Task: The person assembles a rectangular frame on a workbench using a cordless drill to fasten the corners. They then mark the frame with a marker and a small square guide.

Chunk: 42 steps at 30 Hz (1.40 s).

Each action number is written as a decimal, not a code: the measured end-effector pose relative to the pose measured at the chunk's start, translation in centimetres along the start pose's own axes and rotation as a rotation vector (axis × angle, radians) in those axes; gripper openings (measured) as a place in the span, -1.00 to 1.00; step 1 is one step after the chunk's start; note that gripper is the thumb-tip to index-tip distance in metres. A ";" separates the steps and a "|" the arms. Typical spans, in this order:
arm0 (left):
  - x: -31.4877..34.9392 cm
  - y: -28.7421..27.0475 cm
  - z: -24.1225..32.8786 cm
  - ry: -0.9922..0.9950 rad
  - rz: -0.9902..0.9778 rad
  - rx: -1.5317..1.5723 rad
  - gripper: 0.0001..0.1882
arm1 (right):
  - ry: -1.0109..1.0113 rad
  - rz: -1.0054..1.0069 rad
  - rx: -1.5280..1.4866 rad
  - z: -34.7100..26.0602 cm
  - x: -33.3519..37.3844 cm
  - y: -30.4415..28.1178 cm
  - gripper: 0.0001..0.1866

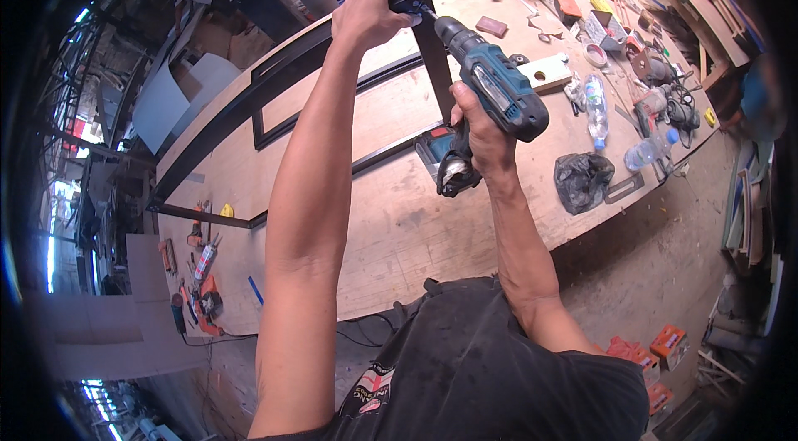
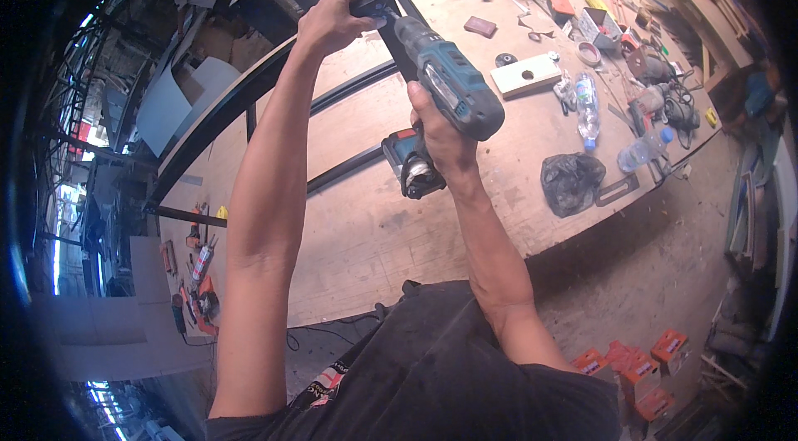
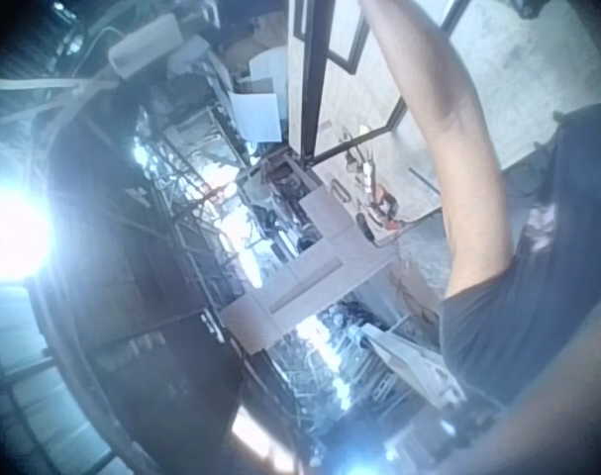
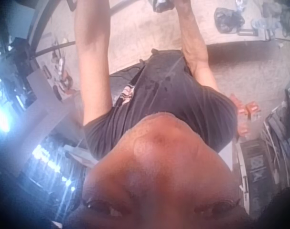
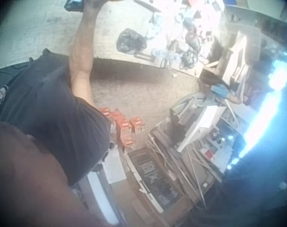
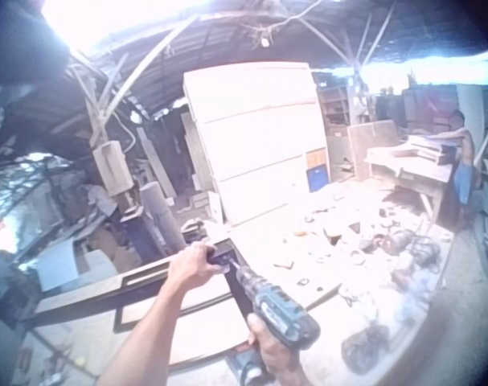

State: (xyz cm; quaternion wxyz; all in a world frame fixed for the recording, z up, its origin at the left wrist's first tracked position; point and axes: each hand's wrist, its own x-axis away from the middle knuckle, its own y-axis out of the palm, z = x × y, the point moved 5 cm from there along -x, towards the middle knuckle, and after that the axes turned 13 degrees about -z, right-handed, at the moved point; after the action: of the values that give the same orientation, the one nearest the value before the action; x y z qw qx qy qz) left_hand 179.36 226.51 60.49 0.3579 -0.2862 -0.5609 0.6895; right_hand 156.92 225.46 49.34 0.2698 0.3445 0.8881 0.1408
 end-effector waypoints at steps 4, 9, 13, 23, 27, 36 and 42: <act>-0.3 0.2 -0.1 0.039 0.021 -0.029 -0.42 | 0.042 0.026 -0.026 0.2 0.5 -1.0 -0.82; -0.5 0.2 -1.8 0.081 -0.013 -0.042 -0.44 | 0.197 0.062 0.005 2.5 2.6 -5.6 -0.81; 1.5 -1.2 1.2 0.030 -0.039 0.074 -0.58 | 0.432 0.166 -0.020 7.9 5.5 -14.0 -0.73; 1.3 -1.0 2.4 0.054 -0.030 0.074 -0.61 | 0.754 0.391 -0.036 14.7 12.5 -26.1 -0.62; 2.5 -2.5 1.2 0.036 0.001 0.057 -0.62 | 0.697 0.290 0.026 11.7 11.3 -21.8 -0.59; 1.0 -1.3 1.0 0.089 -0.028 0.080 -0.64 | 0.285 -0.004 0.187 2.4 5.2 -7.8 -0.79; -0.9 0.3 -0.6 0.128 0.029 -0.057 -0.44 | 0.170 -0.066 0.189 0.5 2.1 -2.4 -0.65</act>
State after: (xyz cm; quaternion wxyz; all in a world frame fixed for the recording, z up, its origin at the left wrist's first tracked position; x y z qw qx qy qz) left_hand 180.30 226.04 60.04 0.3748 -0.3481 -0.5520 0.6585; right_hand 154.62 225.22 47.03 0.1646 0.3259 0.9278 0.0762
